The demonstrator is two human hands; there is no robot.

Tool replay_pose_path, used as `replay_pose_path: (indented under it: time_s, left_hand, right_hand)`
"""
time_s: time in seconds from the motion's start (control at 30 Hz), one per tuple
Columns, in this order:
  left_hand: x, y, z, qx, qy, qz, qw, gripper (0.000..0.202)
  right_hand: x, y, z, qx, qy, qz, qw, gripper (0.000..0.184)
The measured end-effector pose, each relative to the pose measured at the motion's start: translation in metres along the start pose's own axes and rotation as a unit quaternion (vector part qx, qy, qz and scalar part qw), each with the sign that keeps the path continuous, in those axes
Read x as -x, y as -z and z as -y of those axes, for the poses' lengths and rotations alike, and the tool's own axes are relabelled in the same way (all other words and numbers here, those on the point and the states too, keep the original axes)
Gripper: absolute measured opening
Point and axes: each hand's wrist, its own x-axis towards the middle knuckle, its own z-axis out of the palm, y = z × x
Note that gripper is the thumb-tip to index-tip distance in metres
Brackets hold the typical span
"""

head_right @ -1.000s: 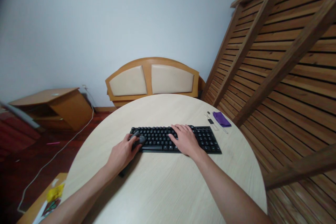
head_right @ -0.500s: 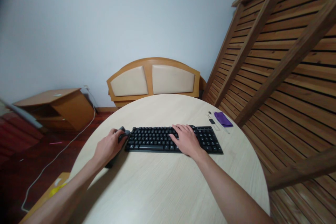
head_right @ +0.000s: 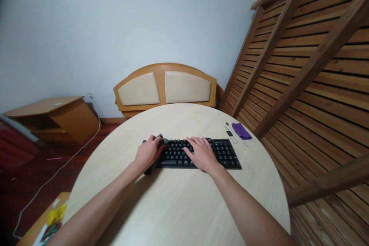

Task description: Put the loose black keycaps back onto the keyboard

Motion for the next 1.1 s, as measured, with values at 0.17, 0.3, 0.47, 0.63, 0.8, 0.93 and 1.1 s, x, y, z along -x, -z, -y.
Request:
replay_pose_path:
  time_s: [0.17,0.3,0.47,0.63,0.8,0.93,1.1]
  left_hand:
    - [0.001,0.003,0.018,-0.011,0.031,0.020,0.999,0.027]
    - [0.004,0.007,0.030,-0.018,0.054,0.032,0.998,0.028]
    - [0.008,0.009,0.051,-0.028,0.083,0.034,0.996,0.028]
    - [0.012,0.009,0.062,-0.029,0.091,0.035,0.995,0.028]
    - [0.020,0.008,0.066,-0.034,0.099,0.024,0.994,0.028]
    - [0.030,0.009,0.084,-0.048,0.115,0.038,0.992,0.028]
    - [0.034,0.013,0.103,-0.074,0.120,0.051,0.989,0.029]
  right_hand:
    - [0.000,-0.002,-0.002,0.001,0.004,-0.002,1.000,0.047]
    - [0.000,-0.003,-0.004,0.002,0.006,-0.003,1.000,0.047]
    - [0.000,-0.003,-0.004,0.001,0.003,-0.002,1.000,0.048]
    - [0.000,-0.002,-0.003,0.000,0.007,-0.002,1.000,0.047]
    - [0.000,0.000,-0.001,0.002,0.003,0.001,1.000,0.047]
    - [0.000,-0.001,-0.002,0.000,0.004,0.000,1.000,0.047]
    - [-0.001,-0.003,-0.002,-0.001,-0.001,-0.001,1.000,0.047]
